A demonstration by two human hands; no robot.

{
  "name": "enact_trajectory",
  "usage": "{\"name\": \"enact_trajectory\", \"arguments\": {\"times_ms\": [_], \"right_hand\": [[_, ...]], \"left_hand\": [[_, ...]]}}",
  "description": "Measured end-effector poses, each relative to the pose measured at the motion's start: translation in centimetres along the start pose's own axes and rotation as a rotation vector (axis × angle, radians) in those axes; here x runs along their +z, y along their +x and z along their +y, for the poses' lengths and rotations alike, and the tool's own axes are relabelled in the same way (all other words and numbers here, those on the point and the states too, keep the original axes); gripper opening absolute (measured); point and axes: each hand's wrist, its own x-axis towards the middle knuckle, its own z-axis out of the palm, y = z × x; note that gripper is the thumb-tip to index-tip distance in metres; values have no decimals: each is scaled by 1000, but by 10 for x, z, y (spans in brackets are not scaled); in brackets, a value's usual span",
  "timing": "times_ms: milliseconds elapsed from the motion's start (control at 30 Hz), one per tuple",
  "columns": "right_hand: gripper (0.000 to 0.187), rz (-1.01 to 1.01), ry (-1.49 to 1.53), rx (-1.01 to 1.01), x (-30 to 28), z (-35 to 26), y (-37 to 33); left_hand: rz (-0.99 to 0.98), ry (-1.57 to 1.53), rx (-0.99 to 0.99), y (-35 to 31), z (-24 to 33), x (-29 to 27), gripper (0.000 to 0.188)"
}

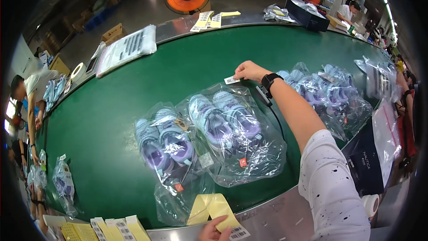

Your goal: The person stands at a green assembly table and applies barcode stickers to plastic-wrapped pairs of slippers. They peel individual labels from a yellow sheet, place them on the packaging, and use a handheld scanner to scan the barcode. The person repeats this process for multiple units, moving the labeled packages to the side.

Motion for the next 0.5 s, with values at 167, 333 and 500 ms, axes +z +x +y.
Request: {"name": "enact_trajectory", "arguments": {"times_ms": [167,333,500], "right_hand": [[16,-7,56,4,7,3,1],[19,-26,-70,-107,8,13,5],[32,98,-502,-337,26,7,-3]], "left_hand": [[-2,-101,-89,-1,-2,2,34],[-11,-120,-77,0,0,7,35],[2,-81,-54,-1,2,13,35]]}}
